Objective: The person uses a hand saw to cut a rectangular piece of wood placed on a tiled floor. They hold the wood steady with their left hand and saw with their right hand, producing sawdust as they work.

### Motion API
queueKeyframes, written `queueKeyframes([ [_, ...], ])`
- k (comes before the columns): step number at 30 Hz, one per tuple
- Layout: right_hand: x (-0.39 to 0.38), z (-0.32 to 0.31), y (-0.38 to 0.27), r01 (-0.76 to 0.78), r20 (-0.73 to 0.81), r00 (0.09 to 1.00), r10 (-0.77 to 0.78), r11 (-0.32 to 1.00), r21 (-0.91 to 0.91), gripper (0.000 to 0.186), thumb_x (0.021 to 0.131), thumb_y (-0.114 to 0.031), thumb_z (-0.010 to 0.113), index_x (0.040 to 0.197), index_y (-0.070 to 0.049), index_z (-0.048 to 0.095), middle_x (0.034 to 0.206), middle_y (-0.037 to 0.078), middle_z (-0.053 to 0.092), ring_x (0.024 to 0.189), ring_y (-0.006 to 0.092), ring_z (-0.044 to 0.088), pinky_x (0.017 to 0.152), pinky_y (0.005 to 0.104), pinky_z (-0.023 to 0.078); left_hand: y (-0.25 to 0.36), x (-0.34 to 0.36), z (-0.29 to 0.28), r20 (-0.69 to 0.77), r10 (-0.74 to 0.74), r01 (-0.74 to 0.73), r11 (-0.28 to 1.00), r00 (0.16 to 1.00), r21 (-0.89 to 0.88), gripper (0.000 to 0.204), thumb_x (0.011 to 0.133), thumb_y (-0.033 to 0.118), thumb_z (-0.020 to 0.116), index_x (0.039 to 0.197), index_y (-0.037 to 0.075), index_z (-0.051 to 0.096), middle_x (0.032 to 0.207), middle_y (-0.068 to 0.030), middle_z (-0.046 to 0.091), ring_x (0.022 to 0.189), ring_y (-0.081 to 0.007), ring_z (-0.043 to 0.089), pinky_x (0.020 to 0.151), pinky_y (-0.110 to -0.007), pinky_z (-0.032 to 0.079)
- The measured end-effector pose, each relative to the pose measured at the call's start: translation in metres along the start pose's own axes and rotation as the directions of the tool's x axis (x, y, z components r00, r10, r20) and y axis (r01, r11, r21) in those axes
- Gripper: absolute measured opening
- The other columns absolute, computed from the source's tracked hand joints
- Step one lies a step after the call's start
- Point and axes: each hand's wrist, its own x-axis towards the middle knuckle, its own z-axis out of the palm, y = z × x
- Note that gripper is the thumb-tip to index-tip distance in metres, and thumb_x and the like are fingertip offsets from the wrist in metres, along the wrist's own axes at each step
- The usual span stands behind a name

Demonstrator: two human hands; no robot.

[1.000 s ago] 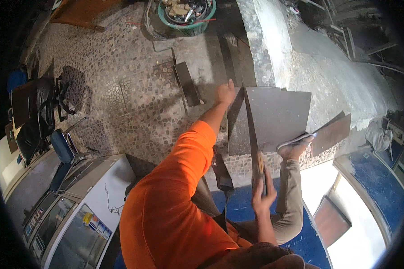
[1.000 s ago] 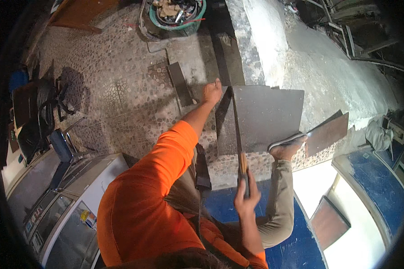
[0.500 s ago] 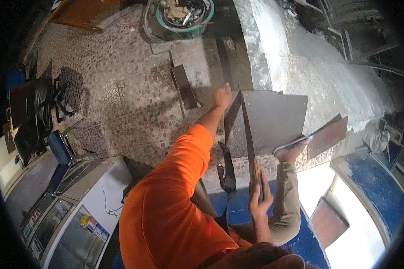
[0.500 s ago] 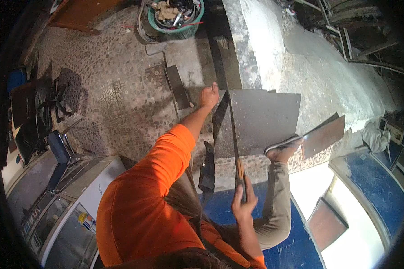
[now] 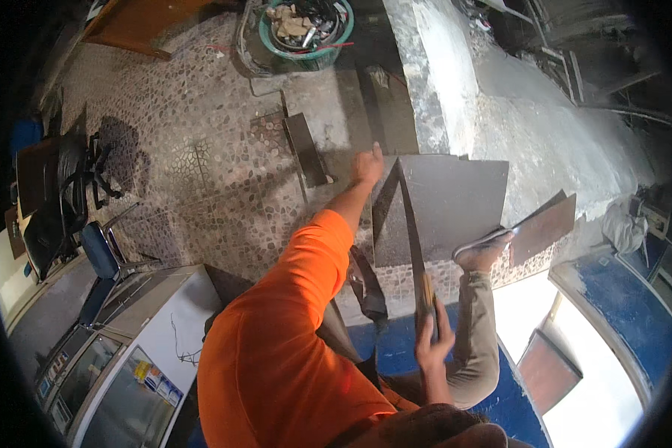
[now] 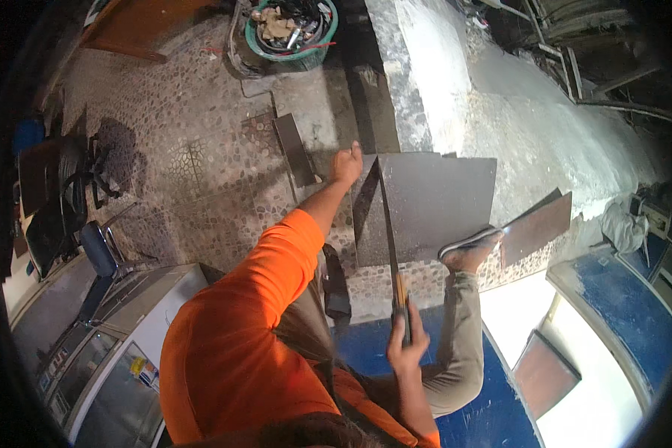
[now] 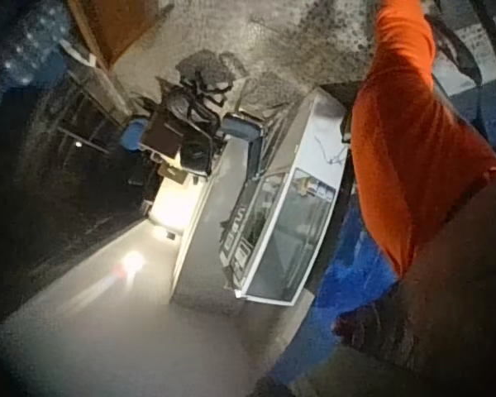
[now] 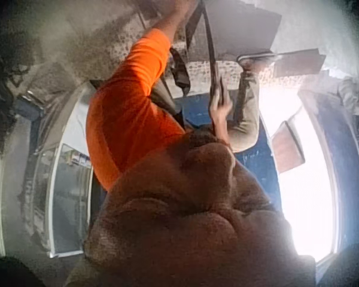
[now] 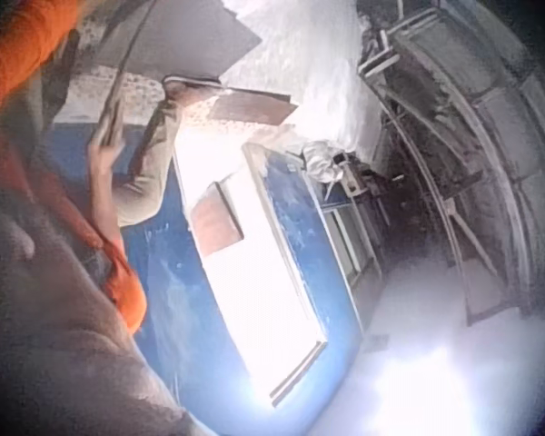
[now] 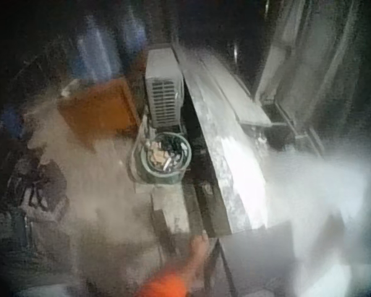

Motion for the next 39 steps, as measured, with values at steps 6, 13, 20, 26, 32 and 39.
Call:
queueKeyframes([
  [6,0.081,0.051,0.045,0.096,-0.122,0.987,-0.103,0.994,-0.061,0.039,0.103,-0.017,0.057,0.135,0.007,0.06,0.118,0.025,0.072,0.107,0.0331,0.072,0.094,0.0383,0.054,0.023,-0.005,0.011,0.059,0.013,-0.011,0.999,0.998,-0.035,0.066,0.104,0.052,0.036,0.095,0.002,0.078,0.1,-0.0303,0.071,0.1,-0.0507,0.067,0.091,-0.056,0.05],
  [13,0.088,0.052,0.014,-0.01,-0.093,0.996,0.016,0.998,0.061,0.04,0.103,-0.017,0.058,0.134,0.008,0.06,0.119,0.027,0.071,0.115,0.0321,0.069,0.099,0.0392,0.051,0.017,-0.002,0.004,0.133,-0.026,0.032,0.999,0.991,-0.041,0.065,0.105,0.052,0.035,0.101,0.003,0.077,0.104,-0.0308,0.07,0.103,-0.0509,0.066,0.094,-0.057,0.049],
  [20,0.041,0.02,0.004,-0.118,0.006,0.993,0.118,0.988,0.104,0.039,0.104,-0.015,0.056,0.133,0.01,0.059,0.122,0.028,0.07,0.116,0.0304,0.069,0.098,0.0388,0.052,0.016,-0.006,0.004,0.076,-0.01,0.011,1.0,0.997,-0.017,0.065,0.105,0.053,0.036,0.099,0.004,0.077,0.105,-0.0295,0.07,0.103,-0.0503,0.066,0.092,-0.056,0.05],
  [26,0.136,0.084,0.025,-0.048,-0.041,0.998,0.05,0.997,0.063,0.043,0.104,-0.021,0.059,0.137,0.006,0.058,0.125,0.027,0.069,0.113,0.0316,0.07,0.094,0.0385,0.053,0.002,-0.006,0.018,0.126,-0.048,0.05,0.999,0.991,-0.018,0.065,0.105,0.053,0.035,0.099,0.004,0.077,0.105,-0.0283,0.071,0.102,-0.0503,0.066,0.091,-0.055,0.05],
  [32,-0.063,-0.022,0.02,-0.267,0.041,0.964,0.264,0.936,0.228,0.045,0.106,-0.018,0.053,0.139,0.012,0.055,0.125,0.026,0.069,0.117,0.0289,0.066,0.102,0.0395,0.05,0.006,-0.006,0.009,0.048,-0.015,0.019,0.997,0.999,-0.072,0.066,0.105,0.053,0.037,0.094,0.0,0.075,0.097,-0.0292,0.071,0.095,-0.0504,0.067,0.089,-0.056,0.049],
  [39,0.176,0.092,0.03,-0.035,-0.025,0.999,0.037,0.997,0.075,0.041,0.104,-0.019,0.057,0.138,0.004,0.06,0.125,0.026,0.069,0.115,0.0306,0.069,0.096,0.0361,0.051,0.024,-0.002,0.0,0.096,0.011,-0.008,0.999,0.995,-0.031,0.066,0.105,0.053,0.035,0.101,0.001,0.076,0.101,-0.0295,0.07,0.098,-0.0499,0.067,0.09,-0.055,0.049],
])
